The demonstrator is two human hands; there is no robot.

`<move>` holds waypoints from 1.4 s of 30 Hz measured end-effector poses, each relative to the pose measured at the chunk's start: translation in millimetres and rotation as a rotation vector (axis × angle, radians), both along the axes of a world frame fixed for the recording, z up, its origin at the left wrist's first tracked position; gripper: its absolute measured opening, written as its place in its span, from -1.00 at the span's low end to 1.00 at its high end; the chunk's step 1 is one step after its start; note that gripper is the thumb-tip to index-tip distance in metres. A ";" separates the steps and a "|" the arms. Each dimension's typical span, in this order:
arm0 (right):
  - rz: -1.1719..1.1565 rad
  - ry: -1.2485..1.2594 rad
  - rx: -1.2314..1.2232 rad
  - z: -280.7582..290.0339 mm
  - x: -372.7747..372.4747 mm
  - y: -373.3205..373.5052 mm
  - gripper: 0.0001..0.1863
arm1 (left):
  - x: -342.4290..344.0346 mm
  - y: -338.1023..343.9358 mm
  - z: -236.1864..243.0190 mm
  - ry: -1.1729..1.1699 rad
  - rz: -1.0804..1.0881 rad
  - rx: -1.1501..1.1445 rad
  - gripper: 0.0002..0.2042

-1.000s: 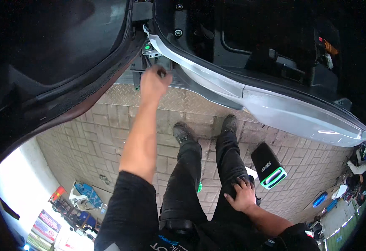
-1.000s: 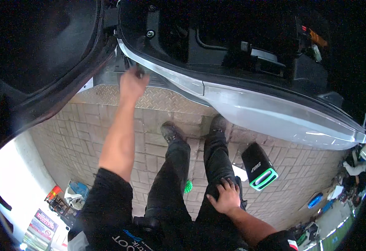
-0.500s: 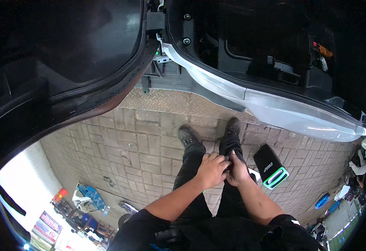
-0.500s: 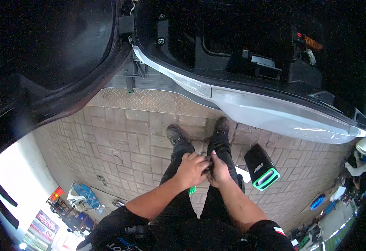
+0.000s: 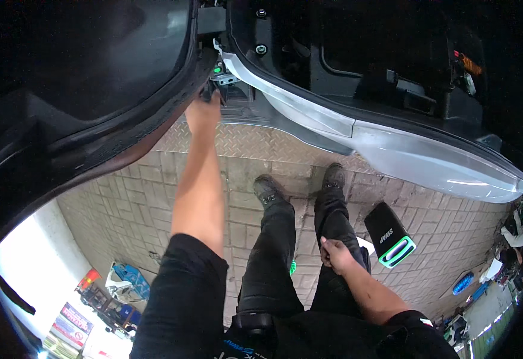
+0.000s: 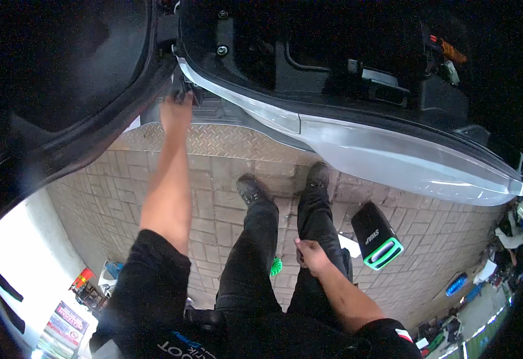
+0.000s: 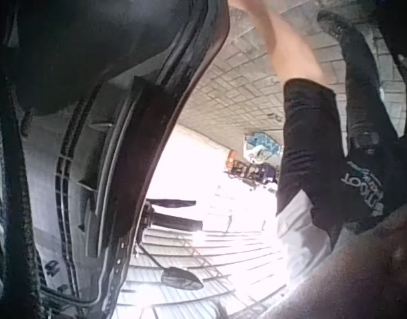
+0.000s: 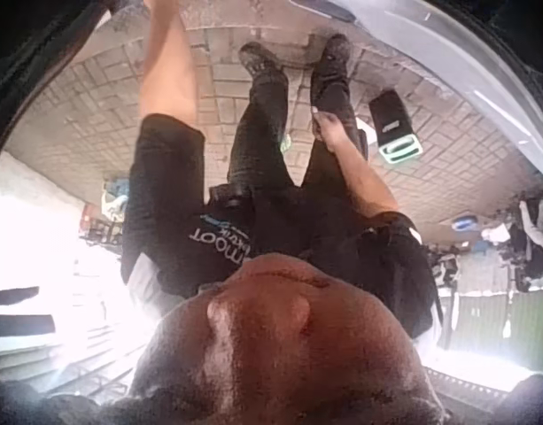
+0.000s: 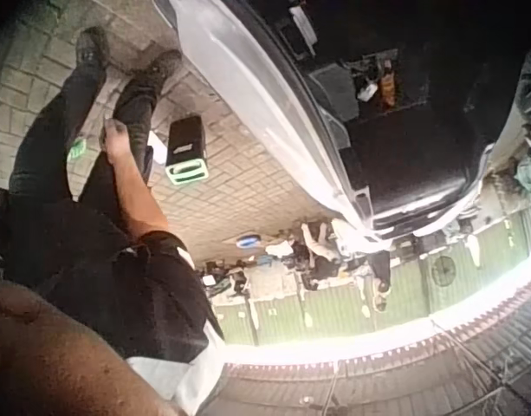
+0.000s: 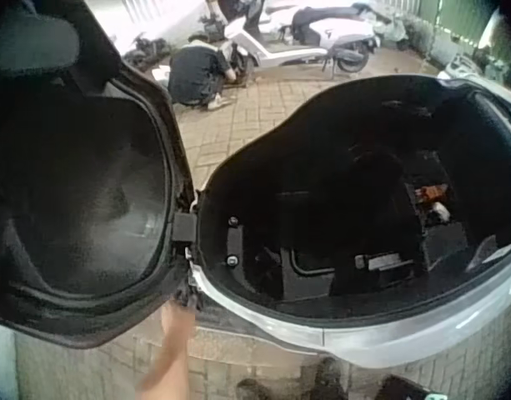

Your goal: The person places a brown seat onto the frame of a white electric scooter, opens the compartment, and uses a screwdriver to secure internal electrical connections and wiring.

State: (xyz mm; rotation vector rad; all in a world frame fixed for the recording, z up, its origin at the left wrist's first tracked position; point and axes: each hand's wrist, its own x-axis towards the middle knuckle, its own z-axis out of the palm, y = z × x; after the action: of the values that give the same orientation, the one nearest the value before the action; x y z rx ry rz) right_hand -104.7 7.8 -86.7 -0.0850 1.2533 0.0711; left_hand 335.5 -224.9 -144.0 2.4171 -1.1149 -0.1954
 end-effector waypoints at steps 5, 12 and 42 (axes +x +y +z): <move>-0.017 -0.010 -0.007 -8.3 -9.3 10.1 -0.57 | 11.7 -30.5 -18.3 -0.100 -0.146 0.358 -0.48; -0.001 -0.049 0.007 -10.5 -8.5 10.7 -0.58 | 43.5 -37.6 -38.7 -0.192 -0.176 0.430 -0.50; -0.132 -0.042 0.100 -15.7 -11.0 -14.0 -0.63 | 73.0 -28.5 -42.5 -0.276 -0.427 0.210 -0.60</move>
State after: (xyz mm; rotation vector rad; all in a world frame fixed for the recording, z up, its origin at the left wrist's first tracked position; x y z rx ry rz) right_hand -115.7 -6.2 -102.3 0.0824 1.2083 0.0178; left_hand 408.5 -253.4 -186.5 2.4036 -1.8150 -0.1200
